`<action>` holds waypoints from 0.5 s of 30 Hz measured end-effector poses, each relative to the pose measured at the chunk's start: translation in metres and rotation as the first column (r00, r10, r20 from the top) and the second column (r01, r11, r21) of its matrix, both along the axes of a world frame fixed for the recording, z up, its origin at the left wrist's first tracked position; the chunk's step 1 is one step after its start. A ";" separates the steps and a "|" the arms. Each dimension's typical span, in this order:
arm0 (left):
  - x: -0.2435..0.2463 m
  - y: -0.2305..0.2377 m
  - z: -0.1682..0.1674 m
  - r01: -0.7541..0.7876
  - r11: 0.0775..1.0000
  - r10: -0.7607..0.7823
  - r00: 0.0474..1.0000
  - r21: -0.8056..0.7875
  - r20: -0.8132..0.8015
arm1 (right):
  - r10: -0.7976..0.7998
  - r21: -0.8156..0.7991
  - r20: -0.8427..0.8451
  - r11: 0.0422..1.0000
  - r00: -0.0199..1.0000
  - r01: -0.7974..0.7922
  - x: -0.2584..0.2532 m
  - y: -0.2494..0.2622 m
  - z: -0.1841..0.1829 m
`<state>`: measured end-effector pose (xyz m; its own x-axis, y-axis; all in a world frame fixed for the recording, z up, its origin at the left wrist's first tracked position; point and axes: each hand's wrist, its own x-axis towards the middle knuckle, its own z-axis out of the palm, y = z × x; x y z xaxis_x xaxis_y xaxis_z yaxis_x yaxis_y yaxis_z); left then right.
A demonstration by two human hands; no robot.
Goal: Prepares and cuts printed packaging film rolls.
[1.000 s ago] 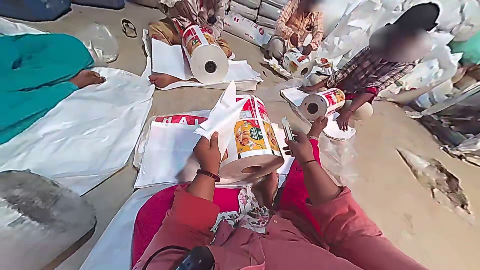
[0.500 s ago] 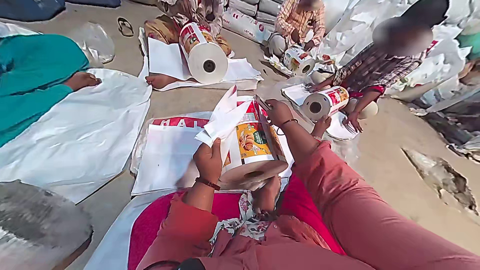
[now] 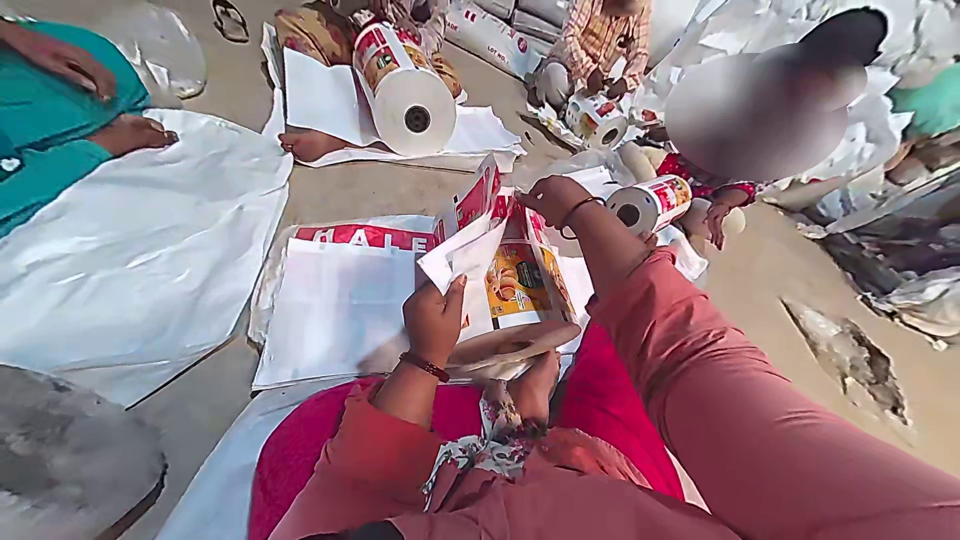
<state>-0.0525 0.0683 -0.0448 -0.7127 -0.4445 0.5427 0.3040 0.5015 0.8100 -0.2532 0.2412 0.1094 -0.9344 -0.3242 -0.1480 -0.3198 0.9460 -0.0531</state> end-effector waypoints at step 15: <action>-0.001 -0.108 -0.045 -0.584 0.416 0.325 0.811 0.697 0.486 | -0.440 -0.944 0.118 0.229 0.890 0.238 0.145 0.135 -0.123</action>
